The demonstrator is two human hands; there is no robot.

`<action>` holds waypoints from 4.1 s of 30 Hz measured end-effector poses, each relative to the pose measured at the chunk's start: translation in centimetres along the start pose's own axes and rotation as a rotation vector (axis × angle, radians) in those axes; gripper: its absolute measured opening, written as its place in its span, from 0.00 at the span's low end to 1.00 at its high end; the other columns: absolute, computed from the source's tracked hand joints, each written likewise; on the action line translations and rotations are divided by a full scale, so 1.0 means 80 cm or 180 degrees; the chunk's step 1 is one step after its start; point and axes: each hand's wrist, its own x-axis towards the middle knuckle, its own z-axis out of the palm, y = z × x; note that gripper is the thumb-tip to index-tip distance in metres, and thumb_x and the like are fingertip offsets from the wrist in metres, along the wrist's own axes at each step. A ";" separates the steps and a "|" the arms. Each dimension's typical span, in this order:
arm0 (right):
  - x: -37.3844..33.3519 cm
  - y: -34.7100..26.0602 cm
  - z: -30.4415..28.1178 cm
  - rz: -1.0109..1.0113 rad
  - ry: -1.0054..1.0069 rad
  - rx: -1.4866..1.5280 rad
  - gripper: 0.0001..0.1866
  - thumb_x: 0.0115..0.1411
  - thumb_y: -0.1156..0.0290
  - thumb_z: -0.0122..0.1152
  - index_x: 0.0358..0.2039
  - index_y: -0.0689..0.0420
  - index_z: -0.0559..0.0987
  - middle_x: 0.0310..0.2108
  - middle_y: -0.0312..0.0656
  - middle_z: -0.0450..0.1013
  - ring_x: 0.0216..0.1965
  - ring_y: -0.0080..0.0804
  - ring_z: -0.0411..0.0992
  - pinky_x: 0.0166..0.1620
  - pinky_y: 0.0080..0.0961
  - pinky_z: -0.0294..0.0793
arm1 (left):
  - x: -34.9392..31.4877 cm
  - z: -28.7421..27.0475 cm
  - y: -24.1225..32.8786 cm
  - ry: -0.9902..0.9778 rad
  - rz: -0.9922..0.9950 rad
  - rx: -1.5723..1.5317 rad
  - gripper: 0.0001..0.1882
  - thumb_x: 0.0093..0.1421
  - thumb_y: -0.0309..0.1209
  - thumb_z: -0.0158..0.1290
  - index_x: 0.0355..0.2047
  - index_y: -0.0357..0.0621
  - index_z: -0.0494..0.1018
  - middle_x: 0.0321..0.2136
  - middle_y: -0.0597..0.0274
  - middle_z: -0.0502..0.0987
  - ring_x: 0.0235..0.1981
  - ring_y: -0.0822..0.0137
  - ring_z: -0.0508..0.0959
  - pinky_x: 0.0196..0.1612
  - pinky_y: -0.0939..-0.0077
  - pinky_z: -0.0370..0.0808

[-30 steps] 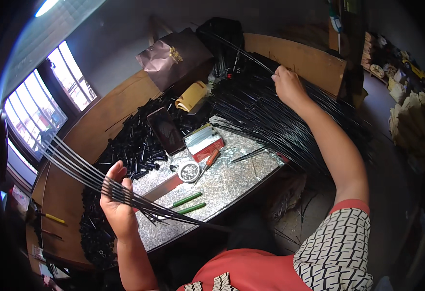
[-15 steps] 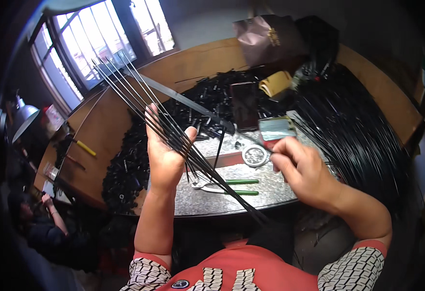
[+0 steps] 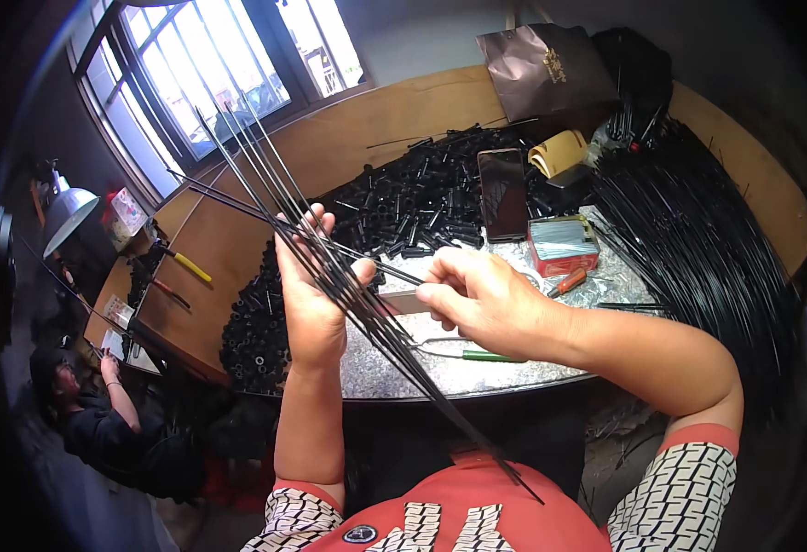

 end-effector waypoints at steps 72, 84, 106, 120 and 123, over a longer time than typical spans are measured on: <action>-0.082 -0.013 -0.027 0.0931 -0.0982 0.2066 0.19 0.68 0.72 0.41 0.57 0.64 0.56 0.32 0.43 0.72 0.24 0.23 0.74 0.26 0.17 0.77 | 0.049 0.007 -0.029 -0.0780 -0.1486 -0.0669 0.20 0.59 0.20 0.52 0.52 0.30 0.65 0.48 0.49 0.74 0.51 0.61 0.74 0.56 0.69 0.70; -0.069 -0.025 -0.032 0.0920 -0.1016 0.1794 0.24 0.67 0.74 0.45 0.60 0.68 0.53 0.39 0.46 0.70 0.28 0.24 0.74 0.28 0.17 0.79 | 0.053 -0.003 -0.040 -0.0826 -0.1545 -0.0259 0.24 0.58 0.19 0.52 0.55 0.30 0.64 0.50 0.56 0.73 0.52 0.67 0.72 0.55 0.74 0.67; -0.063 -0.029 -0.029 0.0863 -0.0968 0.1395 0.28 0.67 0.76 0.41 0.65 0.63 0.48 0.40 0.48 0.71 0.30 0.25 0.74 0.30 0.17 0.79 | 0.047 -0.010 -0.034 -0.0199 -0.0892 0.0212 0.12 0.56 0.20 0.57 0.41 0.31 0.75 0.35 0.54 0.80 0.37 0.71 0.79 0.40 0.82 0.75; -0.062 -0.029 -0.020 0.1001 -0.0895 0.1379 0.27 0.67 0.75 0.43 0.64 0.62 0.50 0.37 0.44 0.72 0.29 0.23 0.73 0.30 0.18 0.78 | 0.075 -0.011 -0.036 -0.0815 -0.1386 -0.0214 0.13 0.55 0.24 0.58 0.40 0.30 0.75 0.33 0.53 0.81 0.33 0.69 0.81 0.40 0.78 0.77; -0.061 0.003 0.001 0.1061 -0.0648 0.1038 0.21 0.67 0.73 0.45 0.58 0.63 0.59 0.33 0.41 0.72 0.28 0.21 0.73 0.31 0.18 0.76 | 0.085 -0.006 -0.046 -0.0734 -0.0734 -0.0151 0.13 0.56 0.24 0.58 0.42 0.33 0.77 0.35 0.57 0.81 0.35 0.72 0.80 0.40 0.81 0.76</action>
